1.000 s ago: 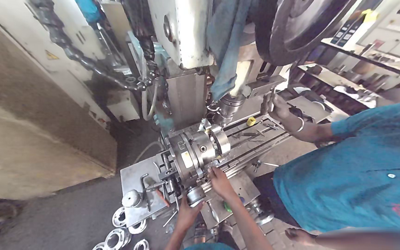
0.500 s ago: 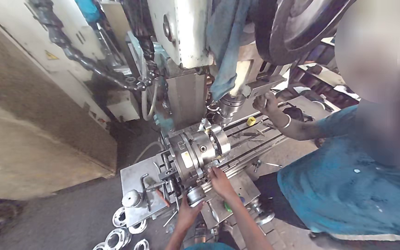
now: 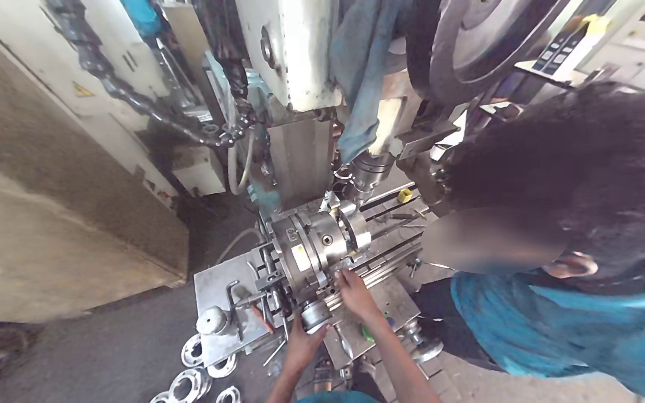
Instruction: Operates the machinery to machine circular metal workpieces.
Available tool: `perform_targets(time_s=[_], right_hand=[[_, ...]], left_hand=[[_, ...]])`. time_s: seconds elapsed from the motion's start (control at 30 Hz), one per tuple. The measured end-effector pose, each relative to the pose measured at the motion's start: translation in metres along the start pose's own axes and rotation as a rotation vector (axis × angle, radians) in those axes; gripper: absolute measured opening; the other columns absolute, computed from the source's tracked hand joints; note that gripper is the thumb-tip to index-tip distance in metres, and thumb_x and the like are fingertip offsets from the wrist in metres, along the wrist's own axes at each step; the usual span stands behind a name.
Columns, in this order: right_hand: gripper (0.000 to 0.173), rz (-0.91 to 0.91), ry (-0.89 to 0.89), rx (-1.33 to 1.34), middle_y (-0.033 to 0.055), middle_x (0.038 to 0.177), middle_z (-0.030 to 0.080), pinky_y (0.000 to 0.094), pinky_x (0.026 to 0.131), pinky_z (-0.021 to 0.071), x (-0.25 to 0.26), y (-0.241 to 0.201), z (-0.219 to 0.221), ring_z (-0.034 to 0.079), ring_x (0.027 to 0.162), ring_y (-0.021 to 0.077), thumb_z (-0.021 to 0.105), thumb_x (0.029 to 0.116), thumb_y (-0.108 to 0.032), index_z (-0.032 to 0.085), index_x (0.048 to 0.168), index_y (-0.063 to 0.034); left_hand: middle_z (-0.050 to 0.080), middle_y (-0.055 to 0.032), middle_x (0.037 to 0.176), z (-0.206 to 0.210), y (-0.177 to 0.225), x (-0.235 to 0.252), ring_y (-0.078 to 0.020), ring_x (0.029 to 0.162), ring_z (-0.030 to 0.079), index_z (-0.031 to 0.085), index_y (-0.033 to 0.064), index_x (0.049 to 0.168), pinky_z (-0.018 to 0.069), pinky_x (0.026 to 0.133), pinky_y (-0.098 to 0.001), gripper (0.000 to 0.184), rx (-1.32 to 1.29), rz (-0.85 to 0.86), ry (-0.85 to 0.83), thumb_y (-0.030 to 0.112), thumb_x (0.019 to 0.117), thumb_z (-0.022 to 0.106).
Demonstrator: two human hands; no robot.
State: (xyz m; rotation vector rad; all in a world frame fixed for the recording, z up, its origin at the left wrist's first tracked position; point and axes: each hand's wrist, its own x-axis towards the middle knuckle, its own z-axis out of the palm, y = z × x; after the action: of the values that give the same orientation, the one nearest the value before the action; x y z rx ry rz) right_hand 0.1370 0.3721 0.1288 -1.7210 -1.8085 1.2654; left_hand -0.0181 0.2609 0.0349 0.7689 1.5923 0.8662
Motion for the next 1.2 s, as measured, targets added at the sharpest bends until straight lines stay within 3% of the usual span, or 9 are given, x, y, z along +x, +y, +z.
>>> perform_targets(time_s=[1.2], right_hand=[[0.04, 0.003, -0.005, 0.009, 0.0128, 0.096, 0.063, 0.0459, 0.085, 0.0503, -0.0024, -0.0011, -0.0005, 0.063, 0.091, 0.0249, 0.036, 0.1121, -0.03, 0.064, 0.11, -0.0016]], left_hand=[[0.063, -0.0226, 0.128, -0.0011, -0.0027, -0.0004, -0.0288, 0.094, 0.071, 0.03, 0.0073, 0.157, 0.062, 0.077, -0.0464, 0.105, 0.005, 0.005, -0.001, 0.041, 0.0768, 0.089]])
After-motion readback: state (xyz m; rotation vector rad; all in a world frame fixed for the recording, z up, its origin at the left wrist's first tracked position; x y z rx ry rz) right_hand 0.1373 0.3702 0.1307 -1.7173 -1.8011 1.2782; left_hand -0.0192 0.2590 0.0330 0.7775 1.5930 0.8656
